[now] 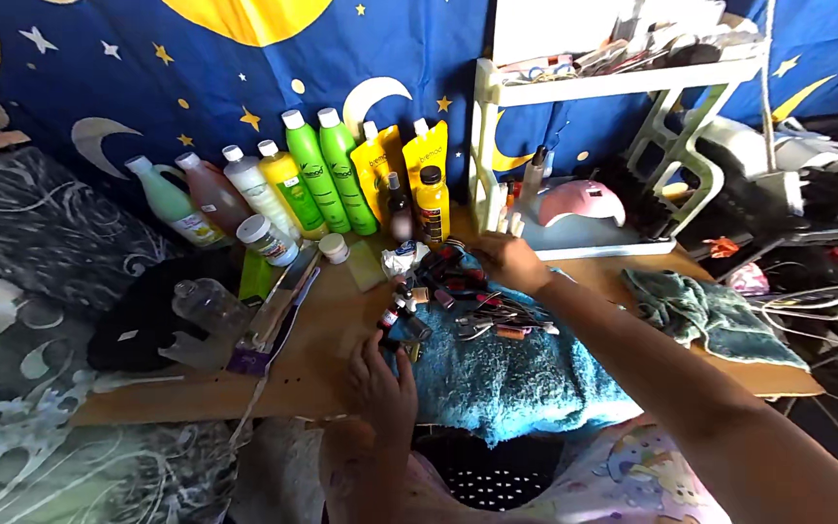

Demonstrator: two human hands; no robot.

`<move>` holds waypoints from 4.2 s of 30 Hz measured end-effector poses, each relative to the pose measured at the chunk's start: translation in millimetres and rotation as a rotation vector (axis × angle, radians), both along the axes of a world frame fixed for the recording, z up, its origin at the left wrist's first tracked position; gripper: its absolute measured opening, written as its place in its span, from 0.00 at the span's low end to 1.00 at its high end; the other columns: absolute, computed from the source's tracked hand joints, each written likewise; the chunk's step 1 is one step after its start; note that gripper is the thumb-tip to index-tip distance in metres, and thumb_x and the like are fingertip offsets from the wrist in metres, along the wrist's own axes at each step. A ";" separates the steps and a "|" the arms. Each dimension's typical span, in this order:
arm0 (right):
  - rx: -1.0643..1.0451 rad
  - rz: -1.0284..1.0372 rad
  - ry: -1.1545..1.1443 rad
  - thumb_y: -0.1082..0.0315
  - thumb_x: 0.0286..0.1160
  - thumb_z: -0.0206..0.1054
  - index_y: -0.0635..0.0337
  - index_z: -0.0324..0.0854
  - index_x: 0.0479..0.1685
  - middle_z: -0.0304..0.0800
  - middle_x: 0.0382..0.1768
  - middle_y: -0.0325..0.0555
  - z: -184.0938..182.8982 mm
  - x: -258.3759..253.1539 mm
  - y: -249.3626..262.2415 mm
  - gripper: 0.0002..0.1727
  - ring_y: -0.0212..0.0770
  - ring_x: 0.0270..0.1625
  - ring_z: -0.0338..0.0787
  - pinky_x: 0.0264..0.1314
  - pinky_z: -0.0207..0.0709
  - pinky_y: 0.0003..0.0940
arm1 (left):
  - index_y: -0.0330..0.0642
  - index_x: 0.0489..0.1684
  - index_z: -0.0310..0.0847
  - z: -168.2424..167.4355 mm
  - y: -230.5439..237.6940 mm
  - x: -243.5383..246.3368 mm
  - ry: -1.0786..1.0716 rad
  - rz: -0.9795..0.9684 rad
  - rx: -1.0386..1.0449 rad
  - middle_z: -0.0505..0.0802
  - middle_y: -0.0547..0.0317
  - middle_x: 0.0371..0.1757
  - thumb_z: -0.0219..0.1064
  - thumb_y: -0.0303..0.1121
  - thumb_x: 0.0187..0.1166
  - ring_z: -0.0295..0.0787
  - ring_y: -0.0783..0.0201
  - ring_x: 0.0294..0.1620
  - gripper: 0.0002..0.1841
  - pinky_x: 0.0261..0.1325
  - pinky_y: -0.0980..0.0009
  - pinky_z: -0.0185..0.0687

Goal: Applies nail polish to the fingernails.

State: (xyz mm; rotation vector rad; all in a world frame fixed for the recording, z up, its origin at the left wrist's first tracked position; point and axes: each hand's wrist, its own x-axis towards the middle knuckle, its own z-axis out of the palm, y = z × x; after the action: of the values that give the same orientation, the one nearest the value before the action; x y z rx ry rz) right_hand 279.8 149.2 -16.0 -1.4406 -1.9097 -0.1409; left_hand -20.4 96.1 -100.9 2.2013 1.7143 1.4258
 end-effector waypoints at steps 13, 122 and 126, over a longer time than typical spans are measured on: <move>-0.609 0.008 -0.314 0.63 0.70 0.79 0.48 0.84 0.72 0.78 0.78 0.55 11.8 -63.8 63.0 0.27 0.64 0.79 0.75 0.76 0.72 0.65 | 0.40 0.70 0.80 -1.8 0.6 -1.4 0.017 0.009 0.012 0.84 0.39 0.69 0.59 0.47 0.80 0.80 0.40 0.70 0.26 0.67 0.43 0.76; -1.191 0.188 -0.104 0.75 0.72 0.68 0.64 0.76 0.62 0.86 0.53 0.62 -38.0 -98.0 -255.5 0.19 0.64 0.58 0.88 0.56 0.81 0.68 | 0.33 0.35 0.90 8.1 -144.3 45.0 0.216 -0.652 -0.614 0.92 0.48 0.29 0.52 0.39 0.89 0.93 0.53 0.34 0.22 0.41 0.52 0.89; -0.431 0.262 -0.470 0.75 0.79 0.61 0.63 0.82 0.49 0.88 0.41 0.53 -63.0 -104.7 -251.2 0.07 0.54 0.43 0.92 0.39 0.87 0.47 | 0.42 0.25 0.77 7.7 -126.4 30.5 -0.473 -0.564 -1.685 0.80 0.63 0.15 0.46 0.45 0.94 0.70 0.73 0.12 0.25 0.17 0.79 0.65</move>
State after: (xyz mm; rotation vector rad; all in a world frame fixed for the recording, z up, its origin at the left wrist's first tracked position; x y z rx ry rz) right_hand 175.1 -102.0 -79.0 -1.5011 -2.6208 0.0693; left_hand 10.2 -30.3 -93.1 1.0169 1.0782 0.0438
